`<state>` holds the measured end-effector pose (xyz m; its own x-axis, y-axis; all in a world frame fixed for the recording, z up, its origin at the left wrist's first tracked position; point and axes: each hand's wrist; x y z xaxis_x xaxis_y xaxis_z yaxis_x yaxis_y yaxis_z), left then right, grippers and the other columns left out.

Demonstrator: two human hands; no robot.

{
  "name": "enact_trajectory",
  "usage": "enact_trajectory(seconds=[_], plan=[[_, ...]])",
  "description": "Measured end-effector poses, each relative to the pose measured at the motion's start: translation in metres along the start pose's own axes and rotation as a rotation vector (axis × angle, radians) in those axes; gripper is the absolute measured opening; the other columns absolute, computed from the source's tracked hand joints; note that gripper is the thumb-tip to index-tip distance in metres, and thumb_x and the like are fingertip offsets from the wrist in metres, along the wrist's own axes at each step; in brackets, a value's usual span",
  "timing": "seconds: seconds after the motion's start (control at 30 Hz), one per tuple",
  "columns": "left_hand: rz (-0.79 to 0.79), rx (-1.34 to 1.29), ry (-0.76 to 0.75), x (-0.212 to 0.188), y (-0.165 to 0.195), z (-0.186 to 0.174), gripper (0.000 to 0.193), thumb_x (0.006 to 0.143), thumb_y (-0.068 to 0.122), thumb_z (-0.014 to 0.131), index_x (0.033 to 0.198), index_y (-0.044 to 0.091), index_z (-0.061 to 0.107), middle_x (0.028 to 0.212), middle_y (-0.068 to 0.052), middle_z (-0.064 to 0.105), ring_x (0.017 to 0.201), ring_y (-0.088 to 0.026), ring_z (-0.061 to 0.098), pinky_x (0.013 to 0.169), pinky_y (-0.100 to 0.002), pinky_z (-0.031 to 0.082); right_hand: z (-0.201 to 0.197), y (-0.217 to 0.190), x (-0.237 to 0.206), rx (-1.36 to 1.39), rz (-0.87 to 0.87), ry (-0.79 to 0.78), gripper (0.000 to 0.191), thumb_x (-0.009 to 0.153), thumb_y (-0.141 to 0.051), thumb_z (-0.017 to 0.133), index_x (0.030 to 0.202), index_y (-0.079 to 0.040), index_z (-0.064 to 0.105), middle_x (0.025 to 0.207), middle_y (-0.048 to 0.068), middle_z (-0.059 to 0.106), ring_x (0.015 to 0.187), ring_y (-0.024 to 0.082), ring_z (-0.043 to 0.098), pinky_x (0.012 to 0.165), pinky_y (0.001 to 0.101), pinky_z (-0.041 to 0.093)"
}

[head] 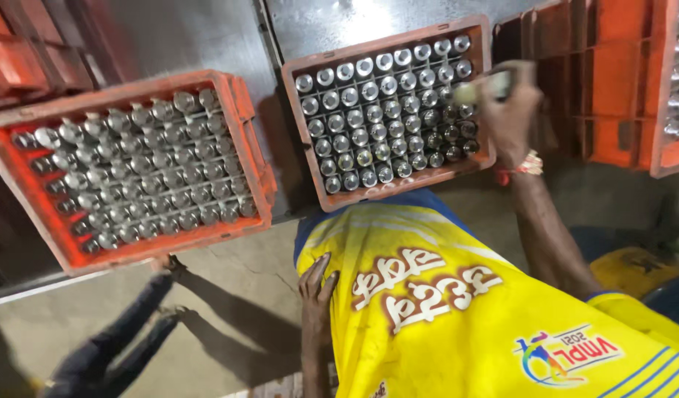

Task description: The person sorts small metal caps from a tray into a container, then wipes the tray with a cloth, and finally rearranges the caps within the tray. The person handles the caps and the tray throughout the clip.

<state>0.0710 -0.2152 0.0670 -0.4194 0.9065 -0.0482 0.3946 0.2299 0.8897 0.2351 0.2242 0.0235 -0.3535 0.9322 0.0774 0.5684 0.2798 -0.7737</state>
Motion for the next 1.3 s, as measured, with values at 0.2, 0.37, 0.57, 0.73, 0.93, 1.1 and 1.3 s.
enact_trajectory(seconds=[0.2, 0.37, 0.57, 0.73, 0.93, 1.1, 1.3], plan=[[-0.014, -0.027, -0.016, 0.002, 0.004, -0.003, 0.058, 0.09, 0.019, 0.061, 0.146, 0.011, 0.045, 0.16, -0.017, 0.042, 0.147, -0.04, 0.041, 0.123, -0.053, 0.031, -0.006, 0.007, 0.001, -0.298, -0.327, 0.131, 0.026, 0.101, -0.007, 0.081, 0.117, -0.004, 0.061, 0.1, 0.016, 0.068, 0.086, 0.025, 0.071, 0.073, 0.0351, 0.058], [0.012, 0.012, 0.0, 0.002, 0.004, -0.003, 0.062, 0.089, 0.025, 0.065, 0.145, 0.011, 0.044, 0.159, -0.018, 0.041, 0.145, -0.04, 0.04, 0.121, -0.052, 0.03, -0.013, 0.011, 0.007, 0.184, 0.093, 0.133, 0.026, 0.103, -0.014, 0.072, 0.12, -0.004, 0.054, 0.099, 0.007, 0.074, 0.08, 0.017, 0.077, 0.063, 0.0298, 0.061], [-0.007, -0.027, -0.01, -0.002, 0.004, 0.001, 0.057, 0.092, 0.018, 0.058, 0.147, 0.011, 0.044, 0.161, -0.017, 0.041, 0.147, -0.039, 0.04, 0.123, -0.052, 0.03, -0.016, 0.008, 0.004, -0.335, -0.091, -0.063, 0.031, 0.098, -0.011, 0.087, 0.112, 0.0, 0.062, 0.091, 0.015, 0.071, 0.081, 0.025, 0.072, 0.071, 0.0387, 0.057], [-0.065, 0.042, -0.027, -0.01, -0.005, 0.009, 0.052, 0.094, 0.014, 0.059, 0.144, 0.012, 0.046, 0.16, -0.015, 0.043, 0.148, -0.038, 0.04, 0.124, -0.05, 0.03, -0.018, 0.009, 0.001, -0.169, -0.183, 0.092, 0.025, 0.097, -0.01, 0.082, 0.113, -0.005, 0.064, 0.101, 0.015, 0.072, 0.086, 0.022, 0.074, 0.074, 0.0343, 0.059], [-0.018, -0.007, -0.004, -0.015, -0.012, 0.013, 0.055, 0.091, 0.018, 0.062, 0.143, 0.011, 0.045, 0.159, -0.015, 0.039, 0.145, -0.038, 0.037, 0.122, -0.05, 0.027, -0.021, 0.02, -0.017, -0.093, -0.094, 0.096, 0.022, 0.104, -0.001, 0.076, 0.119, -0.002, 0.061, 0.11, 0.015, 0.072, 0.101, 0.019, 0.074, 0.088, 0.0327, 0.061], [-0.046, 0.021, -0.043, -0.013, -0.003, 0.007, 0.05, 0.096, 0.014, 0.055, 0.144, 0.012, 0.046, 0.162, -0.014, 0.041, 0.149, -0.035, 0.04, 0.124, -0.049, 0.029, -0.019, 0.018, -0.036, -0.22, -0.102, -0.026, 0.024, 0.101, 0.0, 0.079, 0.118, -0.001, 0.063, 0.106, 0.015, 0.073, 0.099, 0.022, 0.075, 0.083, 0.0366, 0.061], [-0.029, 0.043, -0.018, -0.01, -0.008, 0.004, 0.05, 0.093, 0.015, 0.059, 0.141, 0.011, 0.045, 0.159, -0.014, 0.042, 0.145, -0.036, 0.041, 0.121, -0.049, 0.03, -0.012, 0.004, -0.036, 0.067, -0.058, 0.15, 0.028, 0.096, -0.005, 0.074, 0.114, 0.0, 0.054, 0.102, 0.01, 0.069, 0.091, 0.018, 0.075, 0.067, 0.0314, 0.062]])
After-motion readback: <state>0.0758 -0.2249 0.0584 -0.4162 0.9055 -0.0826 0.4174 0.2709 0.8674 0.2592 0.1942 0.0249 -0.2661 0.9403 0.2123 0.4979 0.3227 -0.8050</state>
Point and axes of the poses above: each hand's wrist, its own x-axis towards the middle knuckle, its own z-axis out of the palm, y = z × x
